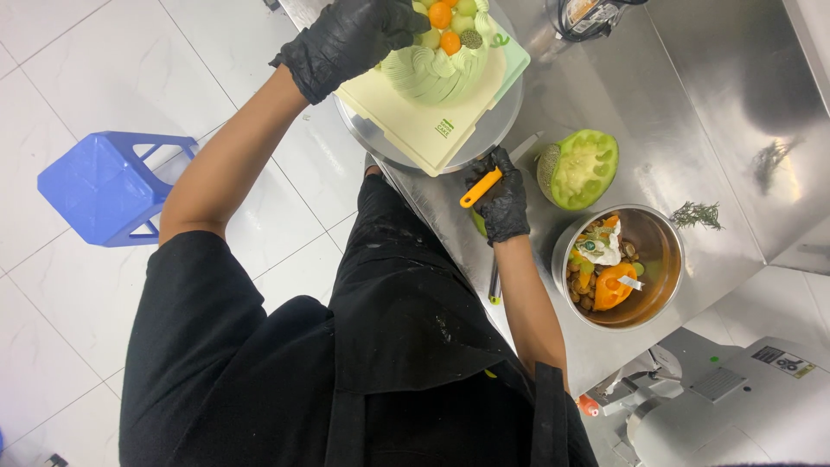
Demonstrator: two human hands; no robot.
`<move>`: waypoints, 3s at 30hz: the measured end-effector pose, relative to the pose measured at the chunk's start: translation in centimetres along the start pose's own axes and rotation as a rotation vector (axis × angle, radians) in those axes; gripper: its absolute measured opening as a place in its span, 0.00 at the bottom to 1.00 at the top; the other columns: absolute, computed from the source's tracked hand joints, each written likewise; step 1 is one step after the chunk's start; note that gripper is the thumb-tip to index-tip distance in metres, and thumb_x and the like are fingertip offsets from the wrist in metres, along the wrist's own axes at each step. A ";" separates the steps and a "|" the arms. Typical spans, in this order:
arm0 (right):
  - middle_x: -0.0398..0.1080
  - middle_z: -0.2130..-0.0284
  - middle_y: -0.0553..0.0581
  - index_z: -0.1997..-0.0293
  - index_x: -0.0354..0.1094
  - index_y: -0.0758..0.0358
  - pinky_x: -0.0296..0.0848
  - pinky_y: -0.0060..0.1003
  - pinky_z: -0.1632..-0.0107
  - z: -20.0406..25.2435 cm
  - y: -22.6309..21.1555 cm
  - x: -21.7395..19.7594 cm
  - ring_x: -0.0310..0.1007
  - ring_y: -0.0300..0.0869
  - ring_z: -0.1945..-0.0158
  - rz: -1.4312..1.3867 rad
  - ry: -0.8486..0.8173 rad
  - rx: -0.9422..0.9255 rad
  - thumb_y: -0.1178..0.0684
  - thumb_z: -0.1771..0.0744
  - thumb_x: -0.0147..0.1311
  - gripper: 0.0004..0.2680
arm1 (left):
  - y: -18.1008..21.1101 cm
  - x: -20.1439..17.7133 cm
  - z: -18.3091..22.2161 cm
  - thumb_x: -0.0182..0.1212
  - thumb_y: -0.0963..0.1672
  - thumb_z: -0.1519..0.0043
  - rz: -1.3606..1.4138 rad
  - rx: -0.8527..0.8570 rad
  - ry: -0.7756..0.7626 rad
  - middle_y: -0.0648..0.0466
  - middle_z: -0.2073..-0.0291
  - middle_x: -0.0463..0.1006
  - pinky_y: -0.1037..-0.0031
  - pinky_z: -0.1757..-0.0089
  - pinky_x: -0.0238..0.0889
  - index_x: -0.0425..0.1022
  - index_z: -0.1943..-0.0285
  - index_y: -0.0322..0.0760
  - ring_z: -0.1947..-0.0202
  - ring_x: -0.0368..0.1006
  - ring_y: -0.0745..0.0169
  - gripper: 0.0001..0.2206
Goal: The person is using a melon baller to scoop small spheres from a piece of melon and then using a knife to slice more pieces of melon for cake decoration.
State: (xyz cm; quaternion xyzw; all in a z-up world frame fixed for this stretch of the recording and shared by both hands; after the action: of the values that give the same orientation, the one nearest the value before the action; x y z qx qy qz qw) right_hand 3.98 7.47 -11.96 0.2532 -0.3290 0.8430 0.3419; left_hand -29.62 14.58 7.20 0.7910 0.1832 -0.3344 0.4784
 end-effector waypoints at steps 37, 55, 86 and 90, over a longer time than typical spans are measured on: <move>0.72 0.51 0.59 0.26 0.57 0.61 0.61 0.25 0.75 16.6 -8.9 -5.6 0.58 0.33 0.73 0.853 0.038 -0.520 0.61 0.32 0.49 0.22 | 13.5 17.3 7.2 0.66 0.51 0.38 0.471 -0.142 -0.505 0.49 0.55 0.83 0.63 0.56 0.72 0.77 0.38 0.40 0.60 0.78 0.53 0.22; 0.71 0.40 0.62 0.31 0.62 0.54 0.81 0.39 0.55 18.6 -2.6 -11.9 0.80 0.48 0.57 1.767 0.543 -0.788 0.51 0.30 0.56 0.17 | 1.5 41.1 7.8 0.73 0.43 0.50 0.431 -0.342 -0.364 0.41 0.63 0.82 0.61 0.60 0.72 0.81 0.51 0.30 0.64 0.77 0.49 0.18; 0.73 0.69 0.75 0.26 0.52 0.58 0.71 0.58 0.59 12.7 -0.7 -13.0 0.75 0.65 0.66 1.804 0.225 -0.220 0.50 0.29 0.43 0.19 | 3.0 42.2 10.1 0.70 0.36 0.47 0.786 -0.692 -0.296 0.49 0.66 0.83 0.76 0.68 0.76 0.80 0.53 0.30 0.70 0.79 0.67 0.14; 0.74 0.64 0.74 0.31 0.59 0.60 0.72 0.58 0.55 11.5 -1.1 -14.0 0.75 0.64 0.59 1.913 0.209 -0.270 0.49 0.29 0.45 0.18 | 2.3 44.2 10.5 0.71 0.37 0.47 0.609 -0.477 -0.170 0.45 0.66 0.84 0.69 0.64 0.74 0.82 0.56 0.31 0.69 0.80 0.58 0.11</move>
State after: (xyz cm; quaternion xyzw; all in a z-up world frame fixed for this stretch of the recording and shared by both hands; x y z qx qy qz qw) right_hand 16.08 -6.03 -13.08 -0.2388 -0.4577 0.7381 -0.4344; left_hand -0.57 2.90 -25.82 0.6454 -0.0272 -0.1896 0.7394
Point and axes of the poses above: each hand's wrist, its own z-axis away from the middle knuckle, its own x-axis out of the palm, y = z × x, the point moved 3 cm from there along -z, towards the middle knuckle
